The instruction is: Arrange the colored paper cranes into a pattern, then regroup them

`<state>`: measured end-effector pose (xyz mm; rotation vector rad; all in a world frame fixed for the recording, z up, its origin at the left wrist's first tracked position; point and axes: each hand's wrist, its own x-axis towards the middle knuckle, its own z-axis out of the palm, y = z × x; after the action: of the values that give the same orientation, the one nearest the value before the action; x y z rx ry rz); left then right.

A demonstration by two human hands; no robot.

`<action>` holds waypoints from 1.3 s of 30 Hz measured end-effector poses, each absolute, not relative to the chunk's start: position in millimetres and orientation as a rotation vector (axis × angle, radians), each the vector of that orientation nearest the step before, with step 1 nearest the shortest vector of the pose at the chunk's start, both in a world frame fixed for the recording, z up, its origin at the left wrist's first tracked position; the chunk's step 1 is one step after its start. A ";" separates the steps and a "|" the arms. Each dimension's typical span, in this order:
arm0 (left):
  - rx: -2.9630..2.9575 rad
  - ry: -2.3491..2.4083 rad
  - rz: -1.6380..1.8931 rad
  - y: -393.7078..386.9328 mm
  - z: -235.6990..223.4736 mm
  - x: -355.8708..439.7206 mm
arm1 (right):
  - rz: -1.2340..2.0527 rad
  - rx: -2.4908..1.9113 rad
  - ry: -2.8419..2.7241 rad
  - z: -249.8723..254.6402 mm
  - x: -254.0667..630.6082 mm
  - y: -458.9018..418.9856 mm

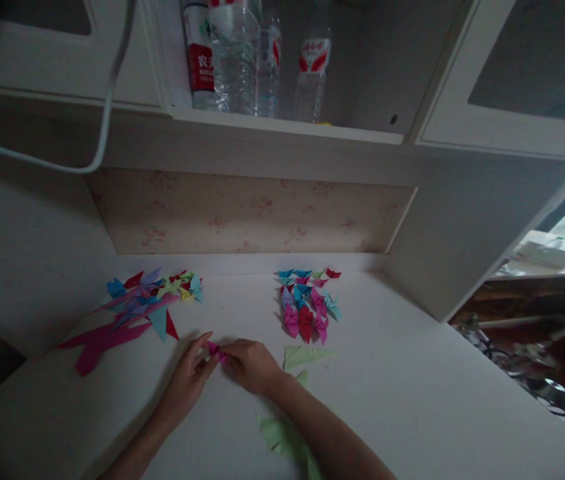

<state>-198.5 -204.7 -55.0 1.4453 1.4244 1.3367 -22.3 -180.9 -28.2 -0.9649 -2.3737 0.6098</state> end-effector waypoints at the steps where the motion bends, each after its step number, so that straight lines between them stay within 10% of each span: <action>1: 1.542 1.426 1.328 -206.1 -55.0 -198.1 | 0.603 -0.942 -2.376 -29.3 -17.0 -184.6; 39: 1.461 1.477 1.034 -210.1 -63.6 -190.9 | 1.246 -0.934 -0.839 -31.2 58.6 -190.9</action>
<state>-190.9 -210.1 -63.6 1.4607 1.4768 1.0343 58.6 -190.9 -31.2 -0.9339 -0.8392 1.2456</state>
